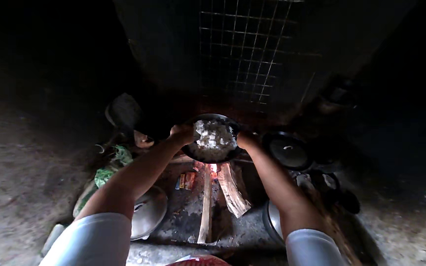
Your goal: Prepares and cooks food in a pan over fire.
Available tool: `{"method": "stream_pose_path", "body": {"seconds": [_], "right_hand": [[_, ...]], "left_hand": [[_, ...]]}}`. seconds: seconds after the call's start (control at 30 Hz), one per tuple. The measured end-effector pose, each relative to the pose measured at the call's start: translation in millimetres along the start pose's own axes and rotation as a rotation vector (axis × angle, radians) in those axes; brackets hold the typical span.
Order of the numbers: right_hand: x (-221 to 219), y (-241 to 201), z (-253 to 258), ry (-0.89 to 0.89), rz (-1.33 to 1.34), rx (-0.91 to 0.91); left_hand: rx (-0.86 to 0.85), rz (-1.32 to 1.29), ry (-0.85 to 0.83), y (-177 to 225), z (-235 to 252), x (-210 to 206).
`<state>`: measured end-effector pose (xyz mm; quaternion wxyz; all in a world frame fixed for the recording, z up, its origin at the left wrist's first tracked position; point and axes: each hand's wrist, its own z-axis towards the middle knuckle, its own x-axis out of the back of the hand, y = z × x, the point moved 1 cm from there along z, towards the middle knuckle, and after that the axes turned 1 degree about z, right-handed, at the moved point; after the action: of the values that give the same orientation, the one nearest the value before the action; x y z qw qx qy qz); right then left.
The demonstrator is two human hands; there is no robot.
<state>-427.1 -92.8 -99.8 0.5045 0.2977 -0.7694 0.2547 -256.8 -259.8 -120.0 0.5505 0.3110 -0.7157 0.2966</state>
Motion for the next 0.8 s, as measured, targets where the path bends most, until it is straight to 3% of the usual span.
{"method": "stream_pose_path", "body": {"seconds": [0.13,0.47,0.6,0.8], "right_hand": [[-7.1,-1.1,1.7,0.039,0.009,-0.021],[9.0,4.4,6.3,0.167,0.055,0.034],[22.2,-1.5,-21.0,0.236,0.002,0.022],[-0.9,-23.1,-28.9,0.265,-0.118,0.016]], "left_hand": [[-0.001,-0.05,-0.003,-3.1,7.4,-16.5],[-0.014,0.082,0.094,-30.0,-12.6,51.3],[-0.04,0.229,0.146,-32.7,-38.4,65.9],[-0.11,0.246,0.315,-28.9,-37.6,35.9]]}}
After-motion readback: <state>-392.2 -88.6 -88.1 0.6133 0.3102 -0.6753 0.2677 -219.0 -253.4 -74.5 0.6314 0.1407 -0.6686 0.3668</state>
